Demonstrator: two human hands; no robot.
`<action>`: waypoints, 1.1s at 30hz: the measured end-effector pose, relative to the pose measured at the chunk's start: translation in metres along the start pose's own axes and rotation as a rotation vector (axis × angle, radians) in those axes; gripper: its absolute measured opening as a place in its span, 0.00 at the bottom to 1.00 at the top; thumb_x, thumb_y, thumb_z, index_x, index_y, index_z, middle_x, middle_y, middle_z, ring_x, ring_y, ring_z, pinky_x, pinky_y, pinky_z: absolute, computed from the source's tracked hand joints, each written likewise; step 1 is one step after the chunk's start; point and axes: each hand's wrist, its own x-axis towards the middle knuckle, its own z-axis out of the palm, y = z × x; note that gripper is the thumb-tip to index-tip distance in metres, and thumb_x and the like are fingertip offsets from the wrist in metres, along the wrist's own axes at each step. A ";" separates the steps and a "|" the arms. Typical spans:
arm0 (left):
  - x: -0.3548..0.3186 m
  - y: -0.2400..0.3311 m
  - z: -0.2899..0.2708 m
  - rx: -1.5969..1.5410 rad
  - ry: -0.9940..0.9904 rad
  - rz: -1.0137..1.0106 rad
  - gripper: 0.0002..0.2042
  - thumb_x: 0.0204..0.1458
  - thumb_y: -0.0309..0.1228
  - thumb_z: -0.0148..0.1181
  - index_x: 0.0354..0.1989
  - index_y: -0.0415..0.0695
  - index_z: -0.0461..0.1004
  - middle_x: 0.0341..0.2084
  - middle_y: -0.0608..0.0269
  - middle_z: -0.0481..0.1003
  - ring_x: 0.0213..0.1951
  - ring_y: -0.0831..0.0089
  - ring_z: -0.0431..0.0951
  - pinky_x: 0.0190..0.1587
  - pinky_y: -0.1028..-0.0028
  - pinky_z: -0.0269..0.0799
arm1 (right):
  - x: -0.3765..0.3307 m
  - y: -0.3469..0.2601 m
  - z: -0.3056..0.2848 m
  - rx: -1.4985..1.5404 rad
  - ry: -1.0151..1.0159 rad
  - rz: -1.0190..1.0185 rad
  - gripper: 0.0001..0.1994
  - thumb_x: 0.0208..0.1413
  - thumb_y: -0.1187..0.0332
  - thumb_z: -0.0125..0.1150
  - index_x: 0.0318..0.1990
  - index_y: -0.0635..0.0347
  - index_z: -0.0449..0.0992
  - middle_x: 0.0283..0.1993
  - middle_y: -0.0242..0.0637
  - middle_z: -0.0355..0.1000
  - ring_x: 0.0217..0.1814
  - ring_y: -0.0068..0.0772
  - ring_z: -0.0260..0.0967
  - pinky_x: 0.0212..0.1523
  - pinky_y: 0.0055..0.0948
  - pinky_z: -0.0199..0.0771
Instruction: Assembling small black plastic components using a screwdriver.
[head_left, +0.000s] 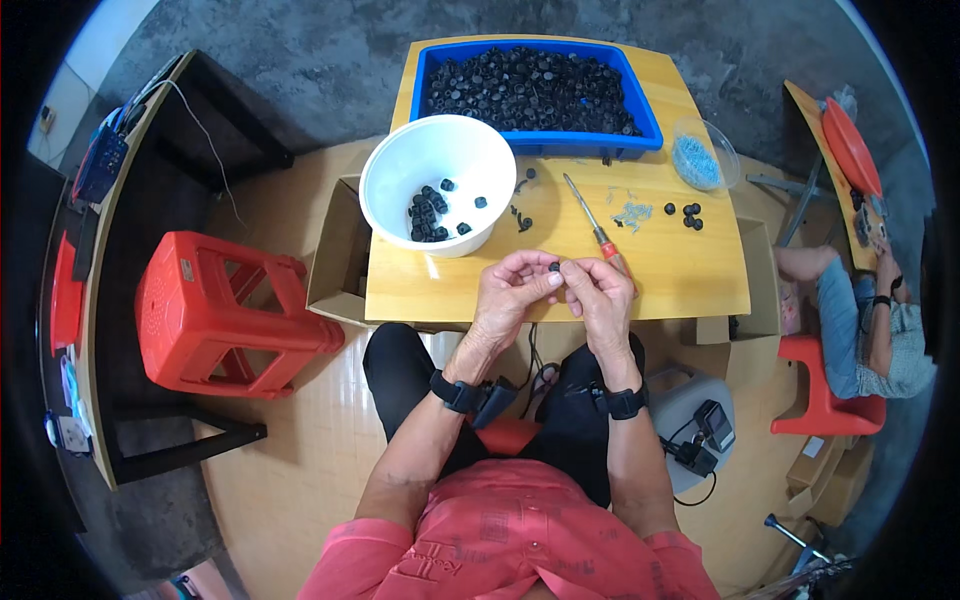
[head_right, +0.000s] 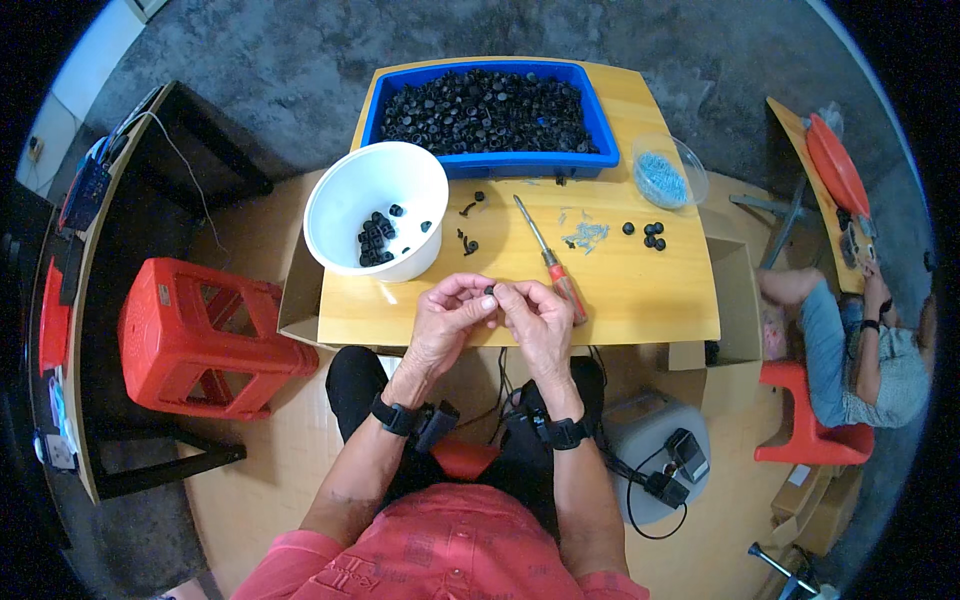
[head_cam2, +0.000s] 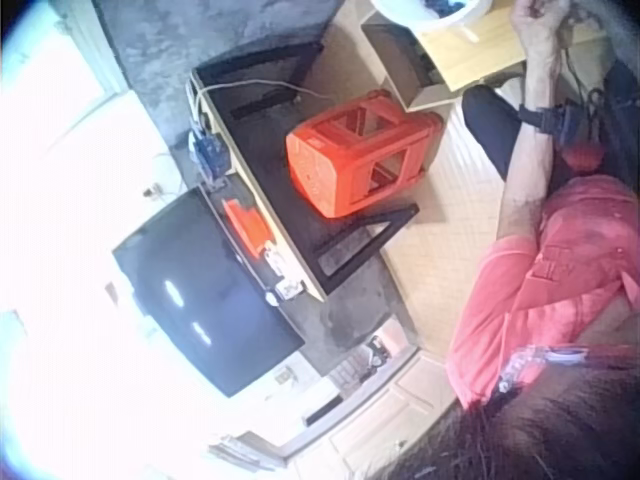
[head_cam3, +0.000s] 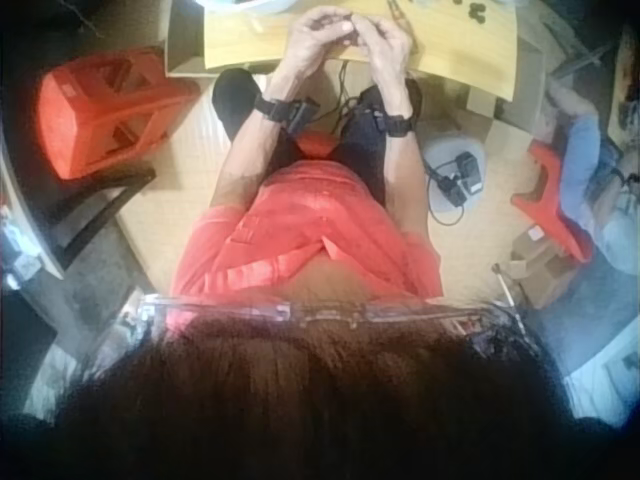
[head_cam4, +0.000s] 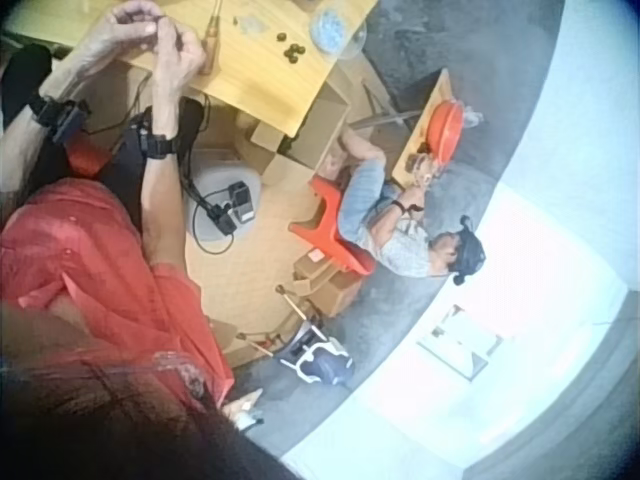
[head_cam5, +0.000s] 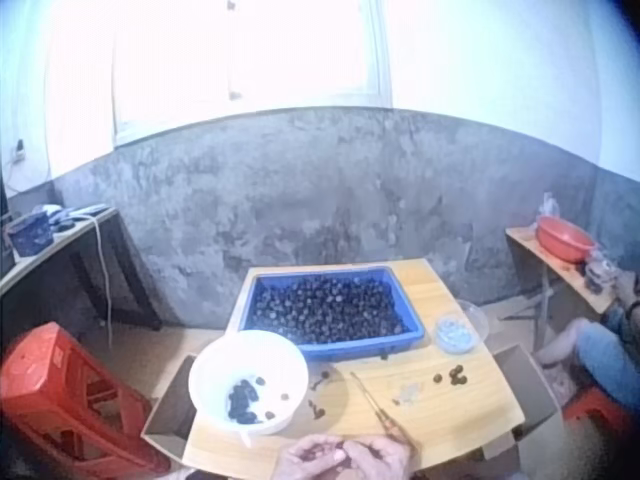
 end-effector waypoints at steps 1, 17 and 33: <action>0.000 0.000 -0.001 -0.002 -0.001 -0.007 0.10 0.49 0.20 0.59 0.41 0.38 0.72 0.31 0.61 0.75 0.30 0.75 0.74 0.36 0.75 0.73 | 0.000 -0.003 -0.001 -0.042 -0.001 0.052 0.08 0.52 0.69 0.62 0.31 0.65 0.76 0.20 0.27 0.67 0.18 0.13 0.58 0.17 0.16 0.56; 0.016 0.005 -0.001 -0.490 0.077 -0.131 0.04 0.52 0.25 0.49 0.35 0.41 0.66 0.27 0.59 0.71 0.29 0.72 0.71 0.36 0.72 0.70 | -0.005 -0.002 -0.028 -0.614 0.248 -0.302 0.11 0.54 0.71 0.53 0.44 0.65 0.69 0.29 0.44 0.69 0.27 0.33 0.67 0.29 0.31 0.68; 0.012 0.002 0.002 -0.348 0.109 -0.051 0.15 0.54 0.29 0.51 0.48 0.37 0.67 0.31 0.64 0.71 0.34 0.75 0.71 0.40 0.72 0.70 | -0.102 -0.025 -0.012 -0.715 0.022 -0.413 0.14 0.50 0.78 0.53 0.46 0.68 0.70 0.31 0.47 0.71 0.29 0.41 0.71 0.30 0.31 0.71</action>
